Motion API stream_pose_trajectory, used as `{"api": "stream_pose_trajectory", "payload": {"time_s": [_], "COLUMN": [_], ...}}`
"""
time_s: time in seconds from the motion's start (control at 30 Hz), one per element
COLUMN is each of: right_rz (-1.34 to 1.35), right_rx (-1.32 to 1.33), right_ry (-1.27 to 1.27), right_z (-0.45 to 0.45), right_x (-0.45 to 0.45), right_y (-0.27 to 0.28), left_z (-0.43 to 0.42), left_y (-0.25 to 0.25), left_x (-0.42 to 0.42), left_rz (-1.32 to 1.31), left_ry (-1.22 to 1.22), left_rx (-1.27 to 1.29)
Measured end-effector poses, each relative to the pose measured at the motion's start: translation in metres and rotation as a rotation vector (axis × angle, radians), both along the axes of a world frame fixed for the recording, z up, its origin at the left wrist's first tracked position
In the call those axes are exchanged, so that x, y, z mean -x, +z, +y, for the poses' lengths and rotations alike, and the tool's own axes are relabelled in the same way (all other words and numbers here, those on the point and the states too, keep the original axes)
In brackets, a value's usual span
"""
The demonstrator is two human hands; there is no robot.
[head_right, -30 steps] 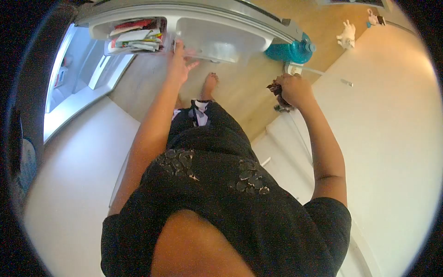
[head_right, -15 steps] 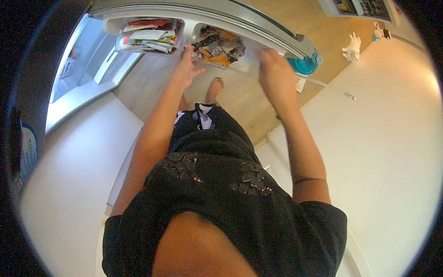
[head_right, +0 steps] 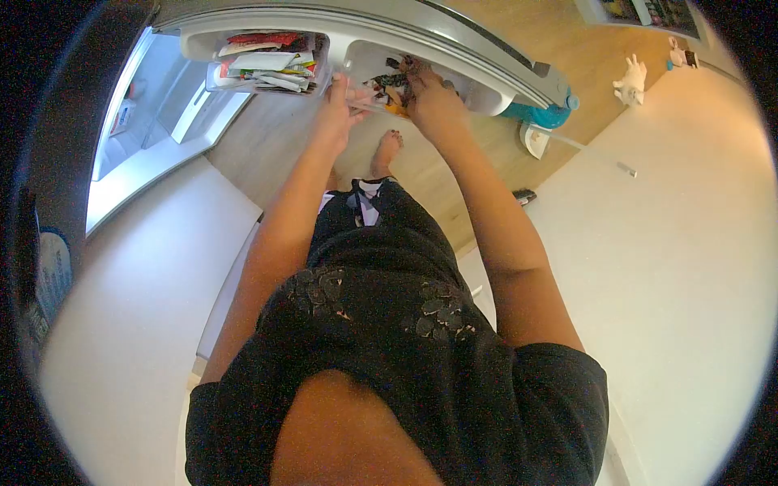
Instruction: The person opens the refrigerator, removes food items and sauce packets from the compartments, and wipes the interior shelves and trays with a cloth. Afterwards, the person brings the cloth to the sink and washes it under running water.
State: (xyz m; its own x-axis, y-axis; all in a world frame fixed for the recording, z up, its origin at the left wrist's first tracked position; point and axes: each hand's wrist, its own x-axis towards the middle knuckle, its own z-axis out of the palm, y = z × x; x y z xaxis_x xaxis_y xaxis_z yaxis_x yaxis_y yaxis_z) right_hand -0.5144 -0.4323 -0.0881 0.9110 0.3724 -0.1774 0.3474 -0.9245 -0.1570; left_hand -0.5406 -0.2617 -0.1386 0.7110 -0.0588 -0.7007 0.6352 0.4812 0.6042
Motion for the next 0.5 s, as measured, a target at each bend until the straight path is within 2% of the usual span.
{"api": "stream_pose_trajectory", "payload": {"time_s": [0.07,0.1,0.17,0.27,0.37,0.43,0.5], "right_rz": [-0.135,-0.133,-0.019,-0.016,0.049,-0.027,-0.031], "right_rx": [-0.176,-0.176,-0.029,0.067,0.028,0.114,0.142], "right_ry": [0.122,0.122,0.117,0.085,-0.049,-0.003,-0.081], "right_z": [0.0,0.011,0.038,0.042,0.007,-0.036,-0.031], "right_x": [-0.008,-0.013,-0.022,-0.019,-0.015,-0.002,0.004], "right_y": [-0.018,-0.017,-0.016,-0.009,-0.019,-0.038,-0.013], "left_z": [-0.002,-0.003,-0.003,-0.002,-0.005,-0.006,-0.007], "left_y": [-0.002,0.0,0.002,0.0,-0.004,-0.006,-0.003], "left_x": [0.002,0.002,0.001,0.0,-0.001,-0.004,-0.003], "left_rz": [0.012,0.013,-0.035,-0.026,-0.024,-0.032,-0.031], "left_ry": [0.022,0.022,0.047,0.006,0.091,0.096,0.107], "left_rx": [-0.012,-0.012,-0.023,-0.001,0.012,0.007,0.0]}}
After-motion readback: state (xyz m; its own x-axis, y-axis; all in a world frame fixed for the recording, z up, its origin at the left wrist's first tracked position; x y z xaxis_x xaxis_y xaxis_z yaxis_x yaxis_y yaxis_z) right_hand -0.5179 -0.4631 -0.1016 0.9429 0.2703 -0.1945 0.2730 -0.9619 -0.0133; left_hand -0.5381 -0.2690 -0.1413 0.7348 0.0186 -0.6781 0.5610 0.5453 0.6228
